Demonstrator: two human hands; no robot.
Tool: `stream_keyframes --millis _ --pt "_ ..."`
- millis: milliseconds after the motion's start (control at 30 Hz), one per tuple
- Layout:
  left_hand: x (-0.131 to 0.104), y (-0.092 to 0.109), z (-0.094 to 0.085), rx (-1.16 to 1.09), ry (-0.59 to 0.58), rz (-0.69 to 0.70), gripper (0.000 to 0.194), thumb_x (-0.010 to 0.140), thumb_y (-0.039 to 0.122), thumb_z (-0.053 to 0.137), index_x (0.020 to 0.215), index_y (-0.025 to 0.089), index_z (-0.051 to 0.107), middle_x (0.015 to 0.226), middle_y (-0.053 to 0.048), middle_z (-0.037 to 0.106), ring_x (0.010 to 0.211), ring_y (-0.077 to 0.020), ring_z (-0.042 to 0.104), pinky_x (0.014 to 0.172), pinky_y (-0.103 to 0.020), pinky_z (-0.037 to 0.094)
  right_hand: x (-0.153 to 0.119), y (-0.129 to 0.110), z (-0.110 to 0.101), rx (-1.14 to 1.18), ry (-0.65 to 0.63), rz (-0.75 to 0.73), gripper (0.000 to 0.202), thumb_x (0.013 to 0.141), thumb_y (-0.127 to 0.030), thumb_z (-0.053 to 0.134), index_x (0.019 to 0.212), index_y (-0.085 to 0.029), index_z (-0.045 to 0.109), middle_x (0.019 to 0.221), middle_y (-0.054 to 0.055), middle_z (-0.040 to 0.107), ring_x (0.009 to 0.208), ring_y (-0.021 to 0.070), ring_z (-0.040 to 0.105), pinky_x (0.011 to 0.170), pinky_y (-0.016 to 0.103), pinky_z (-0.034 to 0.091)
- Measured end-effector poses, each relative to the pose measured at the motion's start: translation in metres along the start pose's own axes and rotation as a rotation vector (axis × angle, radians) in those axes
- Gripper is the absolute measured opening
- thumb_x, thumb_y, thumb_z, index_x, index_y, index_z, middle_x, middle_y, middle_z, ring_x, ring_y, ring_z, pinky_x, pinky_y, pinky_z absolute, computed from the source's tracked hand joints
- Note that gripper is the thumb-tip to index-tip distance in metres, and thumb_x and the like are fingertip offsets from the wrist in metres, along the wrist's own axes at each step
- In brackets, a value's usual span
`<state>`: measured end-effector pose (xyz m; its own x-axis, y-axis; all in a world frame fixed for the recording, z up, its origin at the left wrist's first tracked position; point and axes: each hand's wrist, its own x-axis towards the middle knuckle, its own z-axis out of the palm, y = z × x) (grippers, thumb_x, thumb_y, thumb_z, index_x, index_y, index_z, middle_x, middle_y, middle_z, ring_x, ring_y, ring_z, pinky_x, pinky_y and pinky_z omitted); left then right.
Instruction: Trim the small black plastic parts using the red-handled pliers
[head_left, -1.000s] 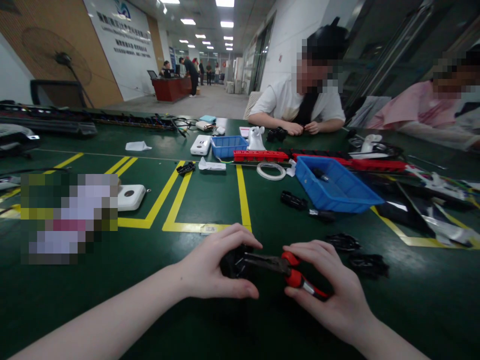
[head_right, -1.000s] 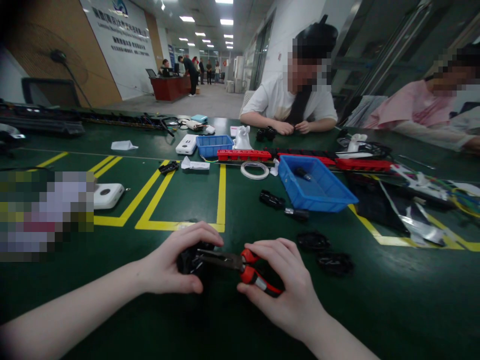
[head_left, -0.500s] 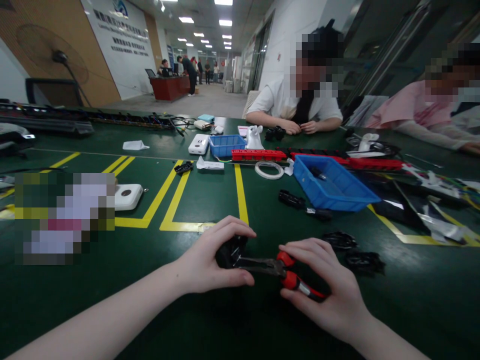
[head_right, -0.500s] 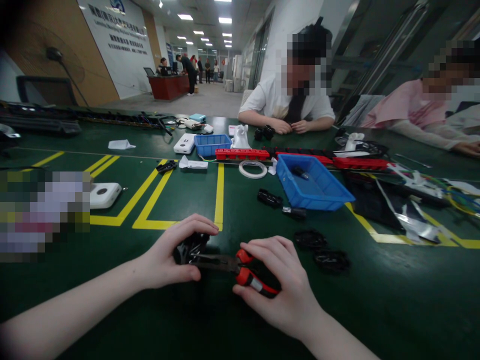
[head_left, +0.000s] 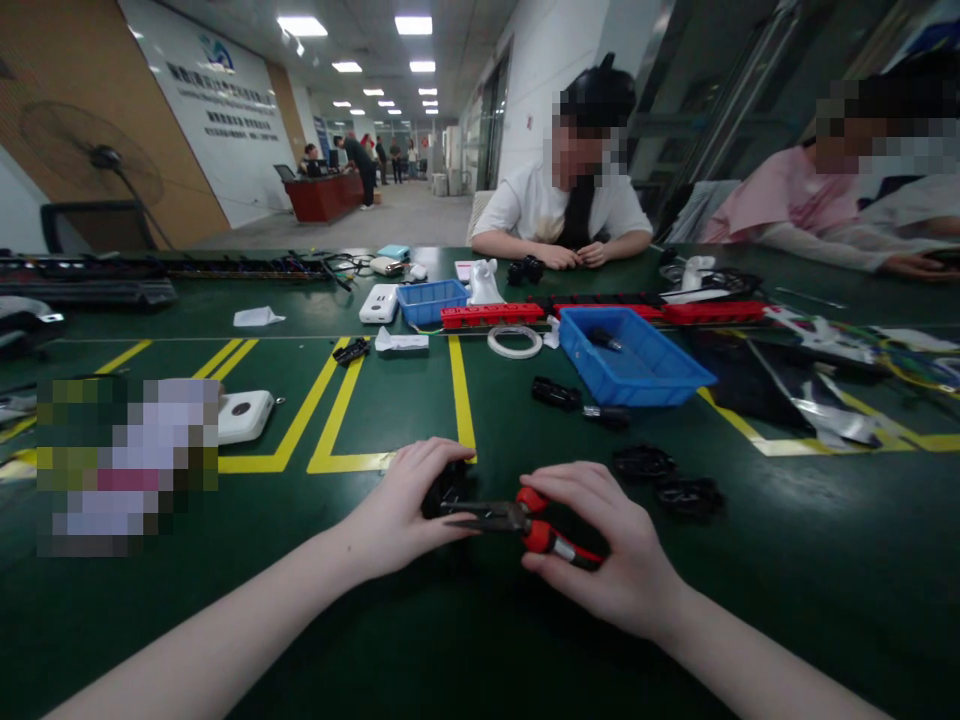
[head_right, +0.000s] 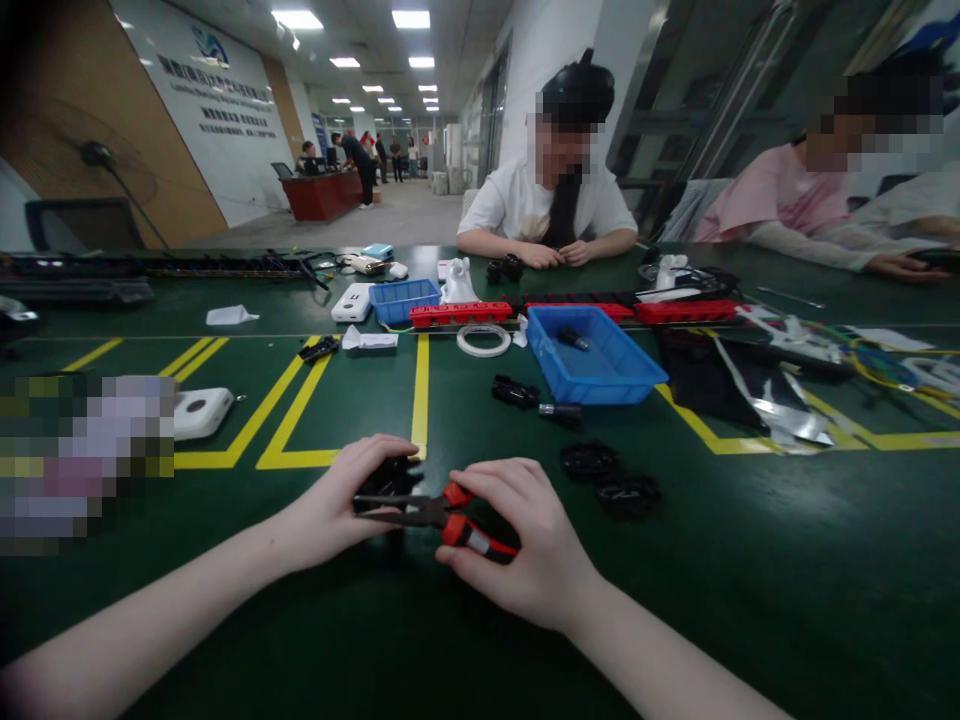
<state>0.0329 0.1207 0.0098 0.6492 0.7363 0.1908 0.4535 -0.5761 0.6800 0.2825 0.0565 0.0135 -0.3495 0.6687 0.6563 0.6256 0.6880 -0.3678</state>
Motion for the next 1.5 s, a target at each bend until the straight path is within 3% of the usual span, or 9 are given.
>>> stream_keyframes --millis 167,267,433,633,900,1033,1200,1367,1500 --pt "-0.001 -0.006 0.006 0.082 0.01 0.005 0.047 0.09 0.044 0.064 0.131 0.023 0.052 0.13 -0.01 0.06 0.124 -0.0307 0.053 0.106 -0.049 0.04 -0.006 -0.011 0.009 -0.027 -0.159 -0.365 0.049 0.085 -0.05 0.065 0.115 -0.012 0.062 0.101 0.011 0.071 0.091 0.0224 0.065 0.081 0.039 0.048" --pt "-0.003 -0.008 0.009 0.129 -0.007 0.019 0.049 0.092 0.044 0.062 0.134 0.022 0.05 0.134 -0.012 0.058 0.127 -0.0313 0.051 0.109 -0.051 0.039 -0.01 -0.017 0.014 -0.131 -0.257 -0.543 0.045 0.091 -0.05 0.057 0.112 -0.01 0.064 0.097 0.01 0.071 0.089 0.022 0.063 0.082 0.038 0.046" --pt "-0.004 -0.004 0.012 0.23 -0.022 0.048 0.05 0.096 0.043 0.057 0.14 0.022 0.045 0.142 -0.014 0.052 0.134 -0.0317 0.047 0.113 -0.054 0.037 -0.012 -0.019 0.019 -0.197 -0.382 -0.526 0.047 0.093 -0.056 0.052 0.107 -0.012 0.065 0.096 0.009 0.069 0.086 0.02 0.06 0.08 0.036 0.043" --pt "0.002 -0.004 0.02 0.378 -0.055 0.096 0.057 0.097 0.045 0.053 0.148 0.026 0.038 0.151 -0.012 0.045 0.138 -0.0334 0.042 0.115 -0.056 0.035 -0.011 -0.016 0.02 -0.188 -0.418 -0.493 0.047 0.093 -0.059 0.052 0.099 -0.014 0.065 0.099 0.009 0.07 0.087 0.0197 0.059 0.079 0.034 0.041" --pt "0.058 -0.003 0.037 0.455 -0.128 0.11 0.063 0.099 0.047 0.046 0.154 0.023 0.028 0.159 -0.014 0.032 0.144 -0.0336 0.034 0.117 -0.056 0.03 -0.01 -0.014 0.022 -0.149 -0.412 -0.475 0.05 0.093 -0.059 0.051 0.102 -0.013 0.066 0.097 0.009 0.071 0.083 0.0208 0.058 0.081 0.037 0.04" --pt "0.075 0.016 0.043 0.415 -0.062 0.186 0.058 0.101 0.042 0.045 0.153 0.021 0.03 0.161 -0.015 0.027 0.147 -0.0339 0.029 0.119 -0.057 0.028 -0.009 -0.014 0.02 -0.132 -0.429 -0.461 0.048 0.093 -0.057 0.052 0.104 -0.012 0.066 0.099 0.009 0.07 0.085 0.0211 0.058 0.08 0.036 0.04" --pt "0.097 0.056 0.051 0.278 -0.002 0.389 0.039 0.1 0.029 0.047 0.139 0.02 0.048 0.148 -0.013 0.047 0.139 -0.0269 0.043 0.116 -0.047 0.037 -0.009 -0.014 0.018 -0.097 -0.444 -0.424 0.048 0.092 -0.056 0.055 0.105 -0.012 0.067 0.102 0.01 0.071 0.089 0.0215 0.06 0.08 0.035 0.041" --pt "0.129 0.082 0.074 0.43 -0.251 0.627 0.044 0.096 0.026 0.055 0.139 0.019 0.049 0.148 -0.012 0.05 0.135 -0.0273 0.049 0.114 -0.047 0.039 -0.01 -0.013 0.02 -0.078 -0.466 -0.399 0.052 0.091 -0.056 0.057 0.114 -0.011 0.066 0.109 0.012 0.071 0.1 0.0237 0.061 0.091 0.036 0.042" --pt "0.145 0.083 0.092 0.49 -0.341 0.654 0.044 0.096 0.022 0.054 0.14 0.017 0.051 0.148 -0.012 0.051 0.132 -0.0262 0.053 0.113 -0.044 0.042 -0.009 -0.013 0.018 -0.07 -0.483 -0.385 0.052 0.091 -0.057 0.056 0.114 -0.012 0.066 0.111 0.012 0.071 0.101 0.0236 0.061 0.093 0.037 0.042"
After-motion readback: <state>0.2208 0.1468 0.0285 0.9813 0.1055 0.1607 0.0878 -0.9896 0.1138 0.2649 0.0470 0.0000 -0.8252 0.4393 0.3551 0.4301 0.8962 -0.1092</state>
